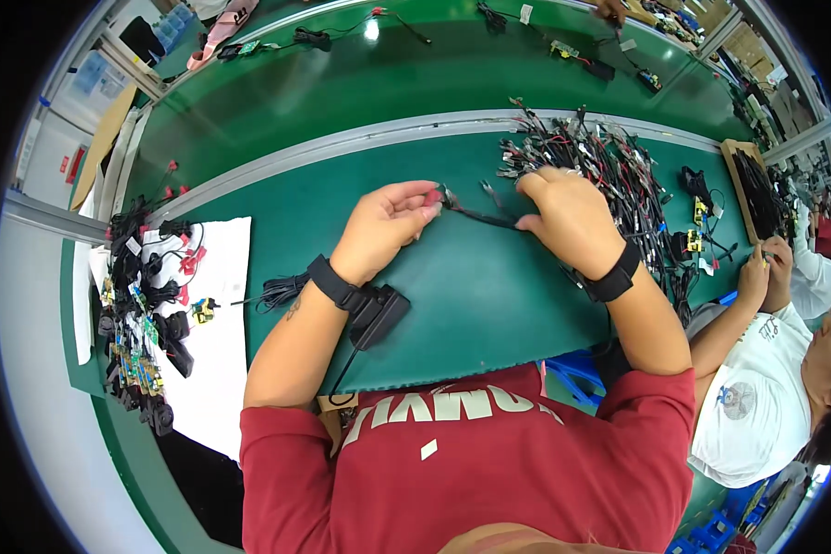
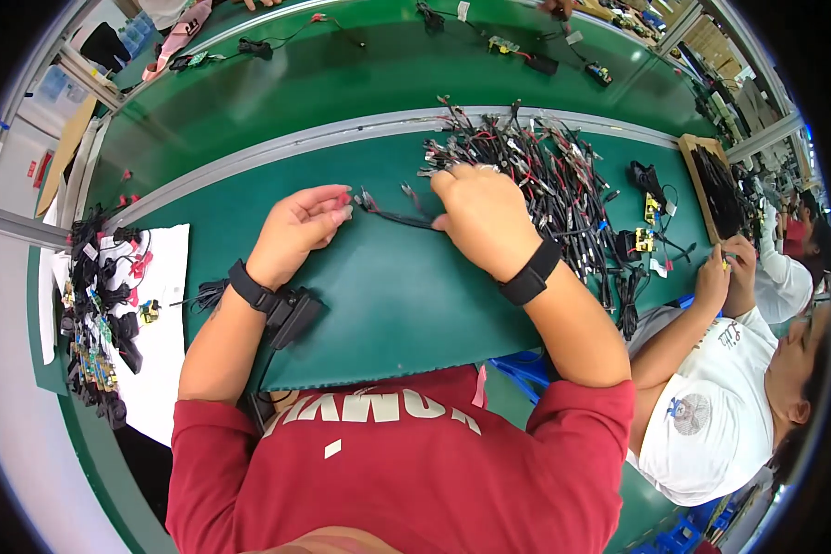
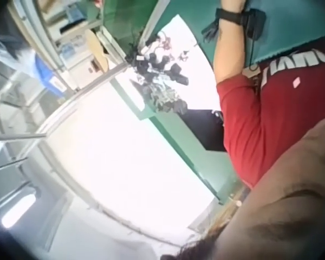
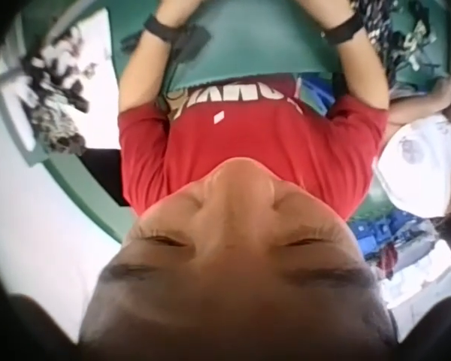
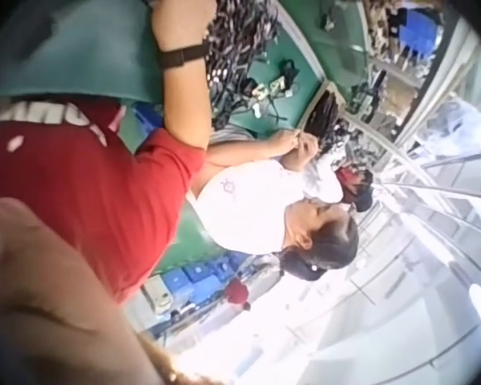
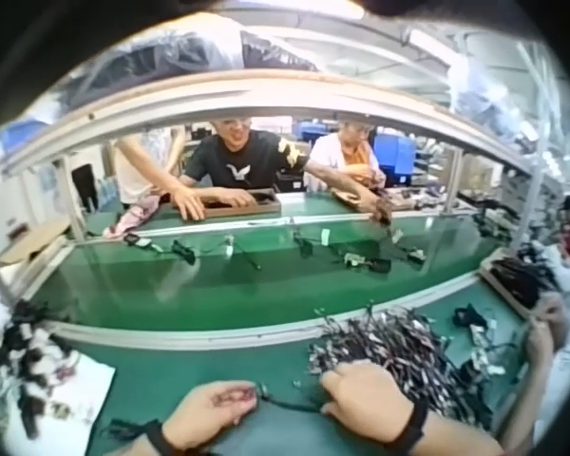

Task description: The person picks up a wire and a connector, joins them by hand, and sets the assembly aside. This process is repeated for several components, with the person occasionally moving other wires and circuit boards to reach them.

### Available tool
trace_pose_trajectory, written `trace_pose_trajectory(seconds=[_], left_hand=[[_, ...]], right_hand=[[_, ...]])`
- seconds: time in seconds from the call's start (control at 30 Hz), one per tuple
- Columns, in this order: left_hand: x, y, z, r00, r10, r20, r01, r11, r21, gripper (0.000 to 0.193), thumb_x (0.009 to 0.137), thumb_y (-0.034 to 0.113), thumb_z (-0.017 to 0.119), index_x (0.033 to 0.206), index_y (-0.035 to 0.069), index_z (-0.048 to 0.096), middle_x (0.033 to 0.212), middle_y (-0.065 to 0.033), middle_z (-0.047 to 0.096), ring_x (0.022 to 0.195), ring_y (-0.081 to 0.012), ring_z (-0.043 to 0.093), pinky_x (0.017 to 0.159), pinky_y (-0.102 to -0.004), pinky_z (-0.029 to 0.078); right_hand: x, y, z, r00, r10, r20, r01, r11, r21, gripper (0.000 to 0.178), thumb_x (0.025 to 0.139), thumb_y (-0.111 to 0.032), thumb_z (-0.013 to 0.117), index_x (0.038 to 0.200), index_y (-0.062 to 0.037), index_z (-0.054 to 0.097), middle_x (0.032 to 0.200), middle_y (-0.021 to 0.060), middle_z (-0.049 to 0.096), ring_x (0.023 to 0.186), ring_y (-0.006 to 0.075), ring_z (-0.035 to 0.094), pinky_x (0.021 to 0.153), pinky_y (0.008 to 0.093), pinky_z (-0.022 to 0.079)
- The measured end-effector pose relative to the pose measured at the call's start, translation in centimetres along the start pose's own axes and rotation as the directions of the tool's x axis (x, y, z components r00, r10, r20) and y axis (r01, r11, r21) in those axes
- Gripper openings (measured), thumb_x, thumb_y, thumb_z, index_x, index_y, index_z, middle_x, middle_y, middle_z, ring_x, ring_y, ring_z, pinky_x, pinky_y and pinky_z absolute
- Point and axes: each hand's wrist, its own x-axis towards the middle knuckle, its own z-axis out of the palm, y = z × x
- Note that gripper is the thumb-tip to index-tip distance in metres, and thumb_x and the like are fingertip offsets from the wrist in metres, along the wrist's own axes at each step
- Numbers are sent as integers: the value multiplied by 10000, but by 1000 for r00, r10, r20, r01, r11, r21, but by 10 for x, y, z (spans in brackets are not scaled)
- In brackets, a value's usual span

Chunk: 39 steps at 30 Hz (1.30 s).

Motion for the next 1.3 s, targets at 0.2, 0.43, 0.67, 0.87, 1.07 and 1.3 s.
trace_pose_trajectory(seconds=[0.2, 0.43, 0.67, 0.87, 1.07, 1.3], left_hand=[[-3, 2, -1, 1000, 25, 9, -24, 997, -69, 336, 780, 55, 555, 1105, 0, 488, 898, -10, 558, 652, -28, 449, 528, -145, 350], [-2, 9, -15, 969, -41, 245, 165, 844, -510, 379, 836, 195, 511, 1131, -30, 435, 871, -21, 509, 701, -82, 437, 612, -207, 361], [-2, 9, -10, 971, -29, 236, 132, 891, -433, 421, 866, 294, 455, 1120, -40, 424, 793, -3, 444, 631, -81, 342, 589, -221, 322], [-4, 10, -8, 972, -14, 234, 85, 951, -297, 377, 878, 274, 436, 1082, -42, 448, 725, 17, 408, 573, -62, 294, 515, -200, 283], [-8, 10, -3, 976, -23, 218, 96, 939, -332, 318, 877, 256, 448, 1010, -29, 497, 704, 20, 423, 534, -48, 325, 482, -165, 291], [-4, 2, 4, 993, -81, 81, 103, 944, -314, 302, 882, 242, 433, 999, -29, 493, 733, 7, 461, 552, -54, 333, 499, -181, 289]], right_hand=[[23, -37, 25, 997, -75, -11, 76, 986, 148, 207, 639, -175, 646, 776, -47, 557, 725, 116, 536, 686, 292, 543, 596, 366, 441], [41, -10, 14, 983, 44, -177, 50, 867, 496, 129, 697, -126, 601, 735, -3, 606, 676, 124, 572, 628, 244, 552, 575, 319, 433], [45, 10, -35, 969, 248, -9, -160, 654, 739, 160, 775, -146, 564, 720, 0, 528, 600, -31, 484, 562, 47, 409, 506, 199, 346], [48, 15, -33, 965, 233, 118, -199, 367, 908, 162, 847, -178, 485, 803, -22, 477, 689, 9, 501, 645, 77, 474, 576, 217, 407], [32, -3, -10, 947, 97, 307, -307, -14, 952, 116, 865, -122, 428, 873, -8, 447, 794, 93, 552, 543, 93, 477, 471, 196, 372], [33, -12, 21, 882, 193, 429, -427, -56, 903, 135, 828, -113, 484, 880, 11, 479, 759, 71, 560, 456, 37, 331, 403, 170, 243]])
